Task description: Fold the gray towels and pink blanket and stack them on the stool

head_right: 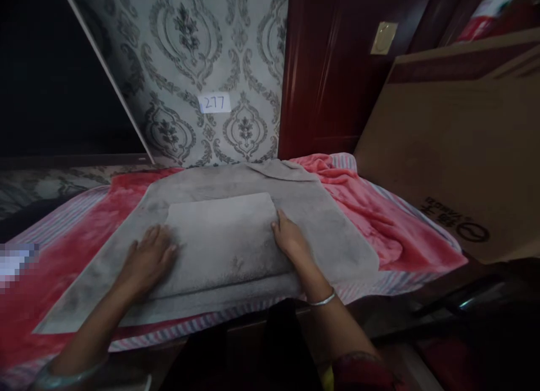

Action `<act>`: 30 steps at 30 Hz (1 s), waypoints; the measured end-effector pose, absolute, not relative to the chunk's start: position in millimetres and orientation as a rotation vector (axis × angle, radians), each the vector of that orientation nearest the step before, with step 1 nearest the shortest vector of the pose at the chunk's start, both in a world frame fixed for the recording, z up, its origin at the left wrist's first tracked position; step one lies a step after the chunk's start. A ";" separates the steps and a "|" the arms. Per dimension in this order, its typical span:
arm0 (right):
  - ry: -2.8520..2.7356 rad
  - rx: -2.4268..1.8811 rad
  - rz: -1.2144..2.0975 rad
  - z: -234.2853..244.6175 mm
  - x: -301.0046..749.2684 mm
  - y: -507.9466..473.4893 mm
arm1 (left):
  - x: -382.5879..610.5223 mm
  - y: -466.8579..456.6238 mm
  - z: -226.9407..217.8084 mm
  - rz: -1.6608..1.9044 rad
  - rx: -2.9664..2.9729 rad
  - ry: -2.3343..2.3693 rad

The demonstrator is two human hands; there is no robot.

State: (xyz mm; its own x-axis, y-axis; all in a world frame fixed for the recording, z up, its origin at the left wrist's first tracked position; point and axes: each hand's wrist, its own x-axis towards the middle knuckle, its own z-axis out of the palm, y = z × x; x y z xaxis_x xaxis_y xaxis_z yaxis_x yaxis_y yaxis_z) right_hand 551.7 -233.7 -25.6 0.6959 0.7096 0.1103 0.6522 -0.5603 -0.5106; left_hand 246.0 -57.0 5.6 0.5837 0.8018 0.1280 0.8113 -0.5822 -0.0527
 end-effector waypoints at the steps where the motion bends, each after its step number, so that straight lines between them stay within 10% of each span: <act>1: -1.073 -2.428 0.106 -14.6 553.5 -227.6 | 261.6 -55.5 12.5 -0.145 -2.751 -1.313; 12: -1.446 -2.442 -0.097 -4.5 541.1 -124.0 | 410.2 -50.3 -2.8 -0.152 -3.004 -0.940; 30: -1.450 -2.484 -0.096 -31.7 547.8 -122.9 | 312.7 42.3 0.1 -0.122 -2.683 -1.700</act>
